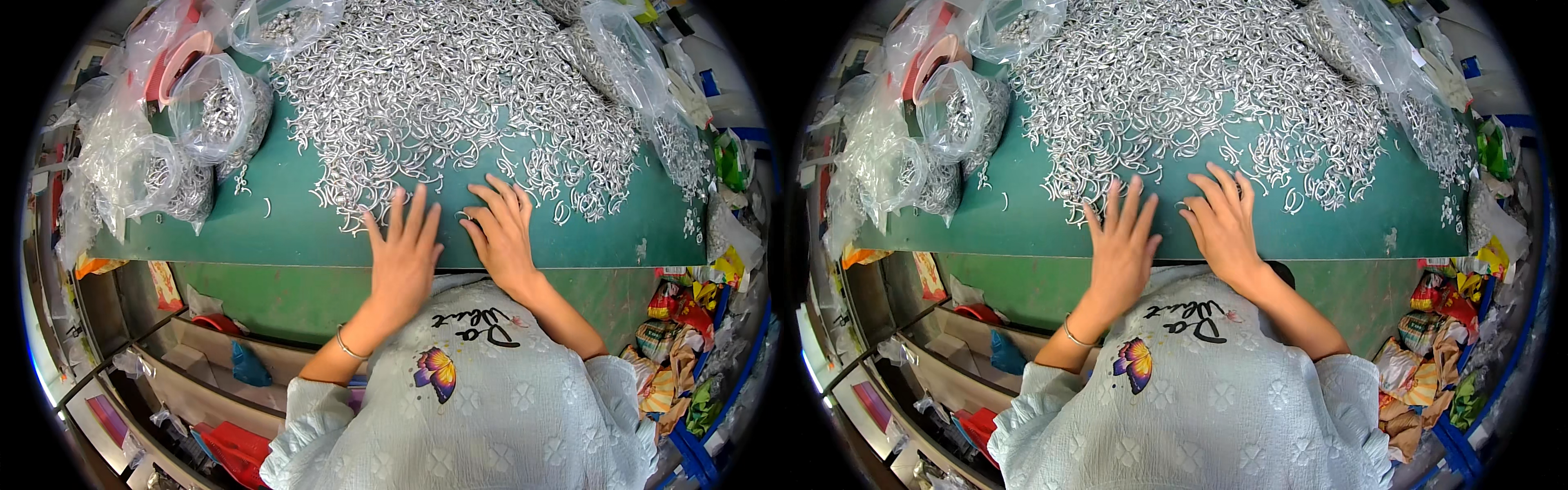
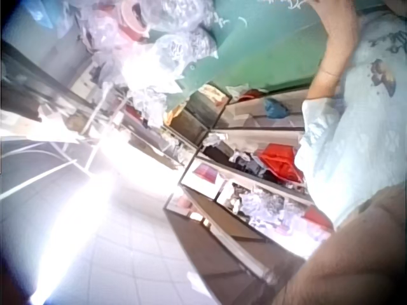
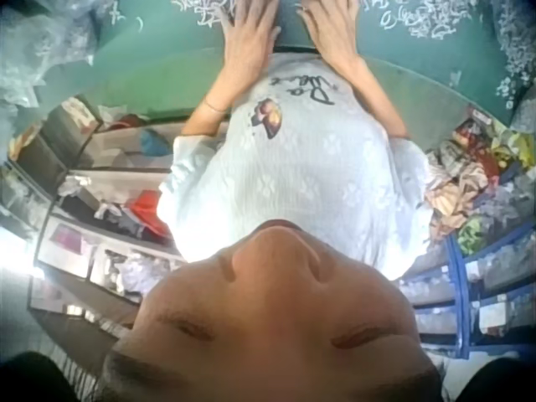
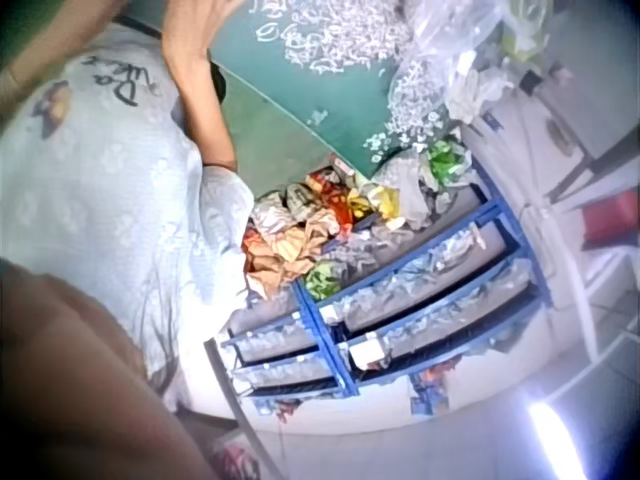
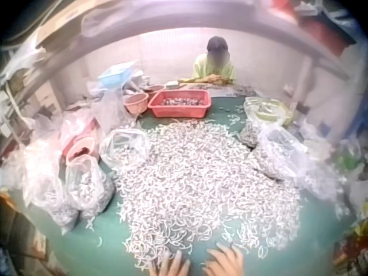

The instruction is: The person sorts small curved metal fasteners by hand on a green workbench, picking them up individually and placing them into clear plastic bags or separate piles.

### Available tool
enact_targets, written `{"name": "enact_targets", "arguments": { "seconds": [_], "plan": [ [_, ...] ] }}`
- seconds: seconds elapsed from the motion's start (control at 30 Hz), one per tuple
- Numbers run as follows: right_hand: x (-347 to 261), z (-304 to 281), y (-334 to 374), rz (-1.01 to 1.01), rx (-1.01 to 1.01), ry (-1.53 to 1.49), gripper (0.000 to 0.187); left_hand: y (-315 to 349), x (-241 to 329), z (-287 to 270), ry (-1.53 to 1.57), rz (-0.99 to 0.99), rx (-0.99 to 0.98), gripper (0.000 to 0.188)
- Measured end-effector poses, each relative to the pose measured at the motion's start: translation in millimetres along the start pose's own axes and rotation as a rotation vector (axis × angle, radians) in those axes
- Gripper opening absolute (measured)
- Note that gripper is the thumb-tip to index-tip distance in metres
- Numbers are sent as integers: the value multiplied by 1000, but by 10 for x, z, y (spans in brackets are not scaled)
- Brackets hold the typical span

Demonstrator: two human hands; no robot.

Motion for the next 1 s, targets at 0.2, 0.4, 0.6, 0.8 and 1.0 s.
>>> {"name": "enact_targets", "arguments": {
  "seconds": [0.2, 0.4, 0.6, 0.8, 1.0],
  "plan": [
    [-139, -40, -53, -102, -41, -196, 16, 267, 51, 114, 381, 0, 175, 46],
    [-35, 82, -450, -135, 25, -29, 20, 96, 159, 101, 318, 11, 296, 33],
    [-22, -36, -270, -91, -67, -2, 23, 227, 22, 99, 394, 8, 337, 26],
    [-272, 282, -512, -217, -98, -83, 17, 187, 68, 58, 382, 60, 294, 28],
    [-190, 137, -295, -175, -290, -200, 12, 285, -90, 48, 436, -48, 334, 28]
  ]
}}
Point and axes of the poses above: each hand's wrist, its own y-axis away from the middle knuckle, its own z-axis out of the palm, x = y × z, the point moved 8 cm from there along -y, towards the middle knuckle, and after that the axes turned 2 degrees about -y, right-handed, at the moved point
